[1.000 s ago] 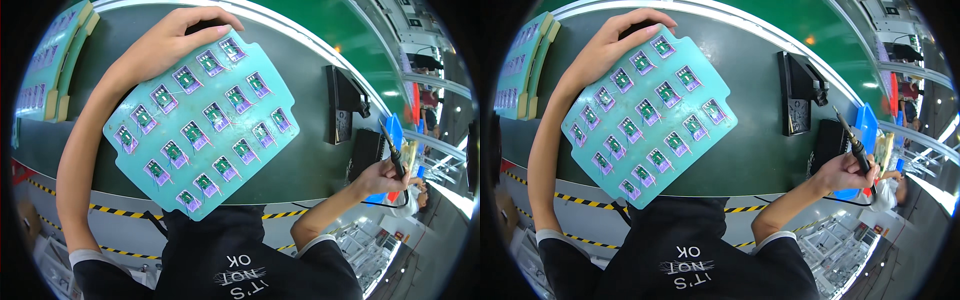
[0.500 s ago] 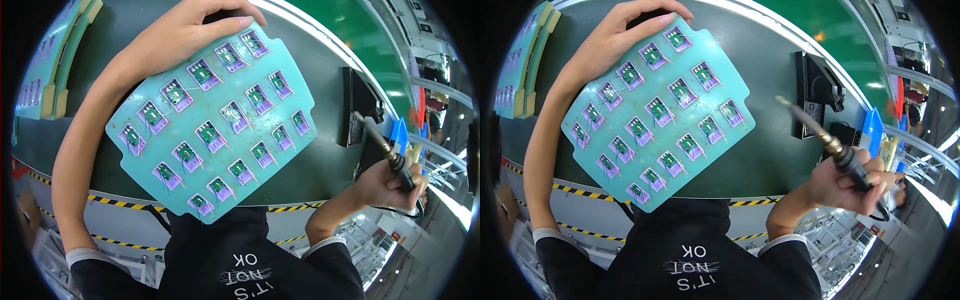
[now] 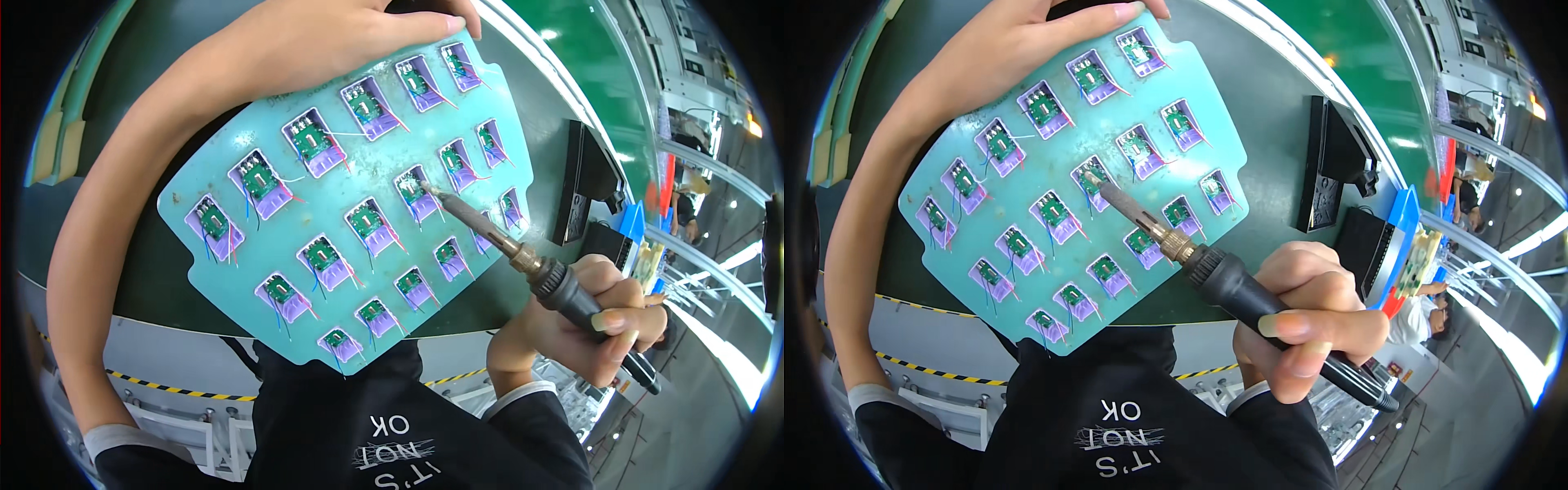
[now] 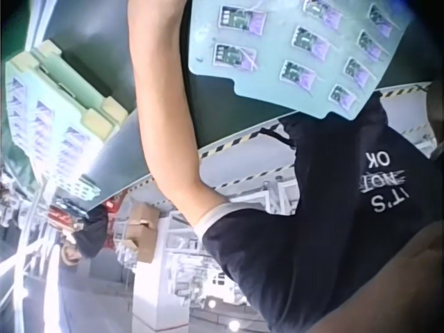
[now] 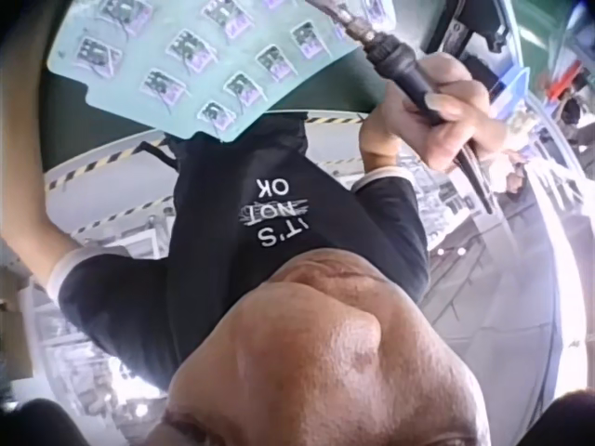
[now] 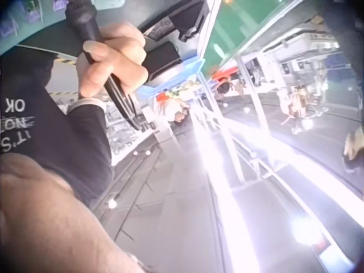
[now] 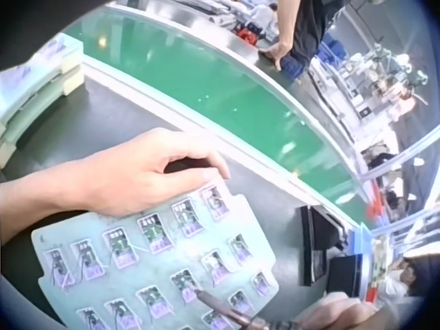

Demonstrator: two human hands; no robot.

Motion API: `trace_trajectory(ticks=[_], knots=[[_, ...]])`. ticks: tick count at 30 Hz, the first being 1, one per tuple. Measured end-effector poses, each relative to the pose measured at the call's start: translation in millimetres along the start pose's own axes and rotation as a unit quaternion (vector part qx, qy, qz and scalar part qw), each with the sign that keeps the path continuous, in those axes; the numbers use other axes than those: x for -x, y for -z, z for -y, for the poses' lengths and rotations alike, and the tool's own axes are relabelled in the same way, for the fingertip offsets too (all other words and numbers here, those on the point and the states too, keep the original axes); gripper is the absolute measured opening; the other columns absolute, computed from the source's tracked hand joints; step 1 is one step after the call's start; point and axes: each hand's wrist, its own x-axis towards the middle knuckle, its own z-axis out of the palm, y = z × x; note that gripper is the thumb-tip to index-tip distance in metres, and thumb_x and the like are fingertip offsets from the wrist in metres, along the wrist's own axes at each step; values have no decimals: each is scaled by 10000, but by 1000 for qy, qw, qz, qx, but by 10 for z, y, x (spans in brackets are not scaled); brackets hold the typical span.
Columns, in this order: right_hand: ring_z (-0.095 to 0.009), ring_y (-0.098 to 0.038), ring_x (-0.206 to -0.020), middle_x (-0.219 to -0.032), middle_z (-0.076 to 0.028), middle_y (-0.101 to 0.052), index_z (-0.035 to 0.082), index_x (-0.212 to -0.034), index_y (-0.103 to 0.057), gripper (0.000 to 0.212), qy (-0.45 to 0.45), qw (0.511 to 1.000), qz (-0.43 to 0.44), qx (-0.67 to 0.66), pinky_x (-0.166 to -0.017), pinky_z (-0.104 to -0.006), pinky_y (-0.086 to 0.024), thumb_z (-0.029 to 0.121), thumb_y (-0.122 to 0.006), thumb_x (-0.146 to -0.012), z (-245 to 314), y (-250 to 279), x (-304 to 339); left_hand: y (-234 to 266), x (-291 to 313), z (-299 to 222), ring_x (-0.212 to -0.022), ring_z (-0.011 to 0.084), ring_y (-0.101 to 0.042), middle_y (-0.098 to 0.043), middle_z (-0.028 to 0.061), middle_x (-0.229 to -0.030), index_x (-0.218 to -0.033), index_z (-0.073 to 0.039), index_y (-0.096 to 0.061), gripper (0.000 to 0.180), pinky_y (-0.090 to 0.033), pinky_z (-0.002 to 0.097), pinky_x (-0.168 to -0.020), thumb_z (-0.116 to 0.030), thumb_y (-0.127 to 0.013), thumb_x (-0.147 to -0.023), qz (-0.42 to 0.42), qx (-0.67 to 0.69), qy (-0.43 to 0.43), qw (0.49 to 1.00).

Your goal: Solder electronic components onto a tray of small circuit boards on an assembly line.

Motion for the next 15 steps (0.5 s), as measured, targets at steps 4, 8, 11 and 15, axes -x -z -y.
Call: trace_trajectory(ticks=[4,8,11,15], knots=[[-80,-185,-341,-556,28,-406,102,-741,-321,149,-24,998,5,60,-324,-222,-166,151,-461,-722,18,16,22,8,-15,-16,-854,143,-551,-598,105,-905,-1004,35,-564,215,-435,269,-777,-125,-484,-886,5,1,-2,1000],[-80,-194,-342,-564,26,-420,111,-747,-316,160,-20,996,57,71,-318,-223,-170,155,-466,-714,-24,26,102,38,53,13,-848,140,-550,-600,100,-894,-1000,35,-564,220,-433,267,-769,-131,-479,-885,10,-6,13,1000],[-80,-200,-340,-565,19,-427,110,-727,-321,152,-30,996,61,62,-317,-220,-174,149,-468,-715,-26,51,95,26,30,-2,-846,139,-551,-600,97,-893,-1002,35,-564,220,-433,265,-769,-129,-476,-884,12,-3,11,1000],[-80,-198,-336,-565,15,-431,109,-698,-330,146,-24,996,66,61,-317,-219,-180,145,-470,-720,-41,46,79,10,26,-9,-851,139,-552,-601,96,-897,-1006,36,-565,222,-434,265,-776,-125,-473,-884,5,-6,2,1000]])
